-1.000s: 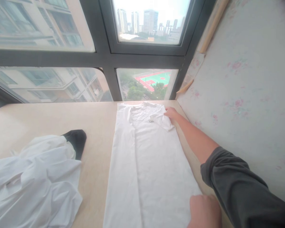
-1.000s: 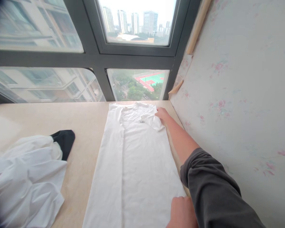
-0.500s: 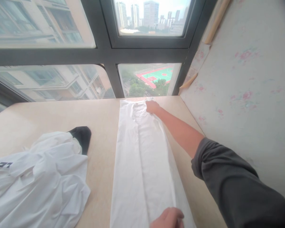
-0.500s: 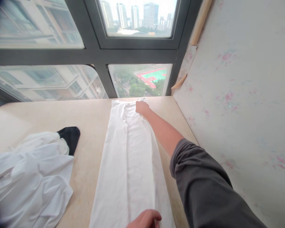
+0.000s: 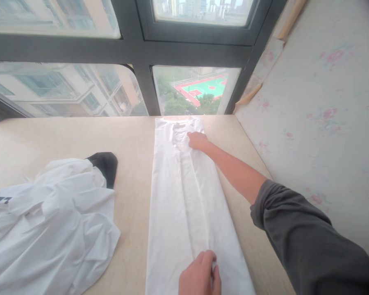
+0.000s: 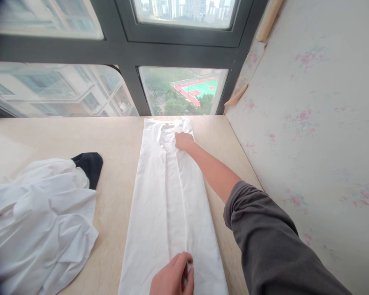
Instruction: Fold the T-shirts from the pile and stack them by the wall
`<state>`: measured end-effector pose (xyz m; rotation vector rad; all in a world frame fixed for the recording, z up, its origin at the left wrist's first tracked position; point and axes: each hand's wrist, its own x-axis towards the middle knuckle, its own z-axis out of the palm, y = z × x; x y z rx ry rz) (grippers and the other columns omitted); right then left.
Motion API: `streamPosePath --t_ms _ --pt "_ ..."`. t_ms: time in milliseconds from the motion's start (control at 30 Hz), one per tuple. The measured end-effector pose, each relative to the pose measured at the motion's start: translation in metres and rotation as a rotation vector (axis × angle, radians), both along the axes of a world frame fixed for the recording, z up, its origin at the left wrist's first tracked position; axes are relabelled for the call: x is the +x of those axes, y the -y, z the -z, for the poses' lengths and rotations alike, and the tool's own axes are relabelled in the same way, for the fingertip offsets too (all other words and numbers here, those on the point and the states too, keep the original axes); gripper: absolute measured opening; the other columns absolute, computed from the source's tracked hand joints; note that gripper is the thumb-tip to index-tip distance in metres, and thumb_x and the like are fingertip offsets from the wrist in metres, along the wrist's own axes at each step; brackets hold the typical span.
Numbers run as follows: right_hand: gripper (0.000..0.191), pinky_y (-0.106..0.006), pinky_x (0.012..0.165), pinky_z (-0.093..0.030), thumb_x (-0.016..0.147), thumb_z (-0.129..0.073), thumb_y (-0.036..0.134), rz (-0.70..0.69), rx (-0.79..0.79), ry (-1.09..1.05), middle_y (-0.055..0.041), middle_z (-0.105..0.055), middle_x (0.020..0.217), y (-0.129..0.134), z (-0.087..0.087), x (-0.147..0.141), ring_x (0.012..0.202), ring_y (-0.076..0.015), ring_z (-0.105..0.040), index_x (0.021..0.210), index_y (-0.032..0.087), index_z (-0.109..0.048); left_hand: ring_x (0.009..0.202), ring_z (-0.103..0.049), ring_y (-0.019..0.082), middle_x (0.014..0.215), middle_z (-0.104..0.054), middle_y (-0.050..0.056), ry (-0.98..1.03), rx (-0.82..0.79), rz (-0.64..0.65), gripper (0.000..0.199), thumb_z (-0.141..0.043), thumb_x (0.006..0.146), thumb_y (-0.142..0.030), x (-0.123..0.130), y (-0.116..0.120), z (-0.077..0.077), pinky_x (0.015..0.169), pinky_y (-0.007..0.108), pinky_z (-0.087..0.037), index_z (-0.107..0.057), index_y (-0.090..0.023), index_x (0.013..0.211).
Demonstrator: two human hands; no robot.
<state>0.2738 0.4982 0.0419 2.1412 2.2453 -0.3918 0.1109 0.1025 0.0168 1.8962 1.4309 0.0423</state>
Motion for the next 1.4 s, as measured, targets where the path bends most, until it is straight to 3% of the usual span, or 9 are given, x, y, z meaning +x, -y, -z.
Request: streamPosePath --t_ms 300,467,667,800,933,1067,1167,1267,1400 --pt "0.049 -0.035 0.089 -0.05 0.092 -0.042 0.022 0.071 0.151 -0.097 -0.0128 -0.063 0.123 0.0 -0.007 0.001 0.11 -0.0263 -0.061 0.141 0.022 -0.046 0.059 -0.059 0.013 0.075 -0.067 -0.001 0.087 0.012 -0.102 0.023 -0.044 0.086 -0.018 -0.01 0.008 -0.016 0.062 0.023 -0.042 -0.063 -0.026 0.097" --pt "0.04 -0.035 0.086 -0.051 0.092 -0.048 0.028 0.045 0.126 -0.118 -0.0115 -0.066 0.118 0.012 0.005 -0.008 0.106 -0.0275 -0.062 0.13 0.02 -0.057 0.068 -0.065 0.016 0.074 -0.068 0.0 -0.029 0.023 -0.038 0.032 -0.043 0.089 -0.017 -0.017 0.011 -0.008 0.066 0.025 -0.044 -0.064 -0.027 0.112" --pt "0.039 -0.031 0.088 -0.047 0.098 -0.034 0.024 0.03 0.251 -0.151 -0.0097 -0.062 0.127 0.061 0.001 -0.013 0.108 -0.0221 -0.061 0.131 0.022 -0.055 0.079 -0.069 0.017 0.091 -0.074 0.001 -0.009 -0.001 0.02 0.04 -0.042 0.089 -0.014 -0.022 0.012 -0.001 0.07 0.024 -0.046 -0.062 -0.028 0.12" --pt "0.038 -0.03 0.082 -0.047 0.1 -0.039 0.04 0.004 0.239 -0.103 -0.0098 -0.065 0.118 0.097 0.009 -0.022 0.1 -0.0217 -0.063 0.128 0.022 -0.057 0.092 -0.07 0.019 0.106 -0.073 0.002 0.024 -0.024 0.087 0.041 -0.04 0.09 -0.016 -0.023 0.012 0.0 0.074 0.025 -0.048 -0.061 -0.028 0.123" --pt "0.032 -0.031 0.08 -0.047 0.094 -0.05 0.03 -0.029 0.188 -0.026 -0.0108 -0.066 0.115 0.101 0.013 -0.031 0.101 -0.0229 -0.063 0.123 0.021 -0.06 0.088 -0.07 0.02 0.101 -0.073 0.003 -0.009 0.013 0.061 0.038 -0.04 0.093 -0.018 -0.02 0.014 0.0 0.075 0.028 -0.048 -0.06 -0.028 0.123" --pt "0.033 -0.031 0.081 -0.047 0.094 -0.043 0.02 0.018 0.206 -0.046 -0.0092 -0.066 0.118 0.09 0.009 -0.033 0.101 -0.0218 -0.063 0.121 0.022 -0.062 0.09 -0.069 0.02 0.101 -0.073 0.003 -0.005 0.056 0.045 0.037 -0.043 0.092 -0.017 -0.018 0.017 0.0 0.075 0.029 -0.048 -0.059 -0.028 0.122" --pt "0.037 -0.031 0.084 -0.046 0.097 -0.037 0.021 0.049 0.228 -0.117 -0.0086 -0.063 0.125 0.09 0.01 -0.033 0.106 -0.0211 -0.061 0.128 0.023 -0.058 0.087 -0.07 0.02 0.098 -0.073 0.003 -0.009 0.07 0.064 0.034 -0.043 0.093 -0.017 -0.02 0.018 0.0 0.073 0.028 -0.047 -0.059 -0.027 0.12" --pt "0.034 -0.03 0.083 -0.047 0.096 -0.046 0.028 0.013 0.202 -0.18 -0.0078 -0.066 0.118 0.097 0.013 -0.033 0.107 -0.0221 -0.061 0.127 0.022 -0.06 0.079 -0.069 0.018 0.088 -0.072 0.003 0.008 0.103 0.096 0.032 -0.043 0.096 -0.023 -0.024 0.021 0.001 0.069 0.028 -0.047 -0.057 -0.024 0.125" --pt "0.039 -0.029 0.086 -0.046 0.098 -0.044 0.029 -0.011 0.231 -0.231 -0.0079 -0.065 0.119 0.121 0.01 -0.029 0.107 -0.0201 -0.06 0.135 0.021 -0.054 0.073 -0.067 0.017 0.079 -0.068 0.0 0.065 0.269 0.033 0.032 -0.045 0.098 -0.031 -0.032 0.022 0.0 0.068 0.027 -0.047 -0.053 -0.022 0.128"
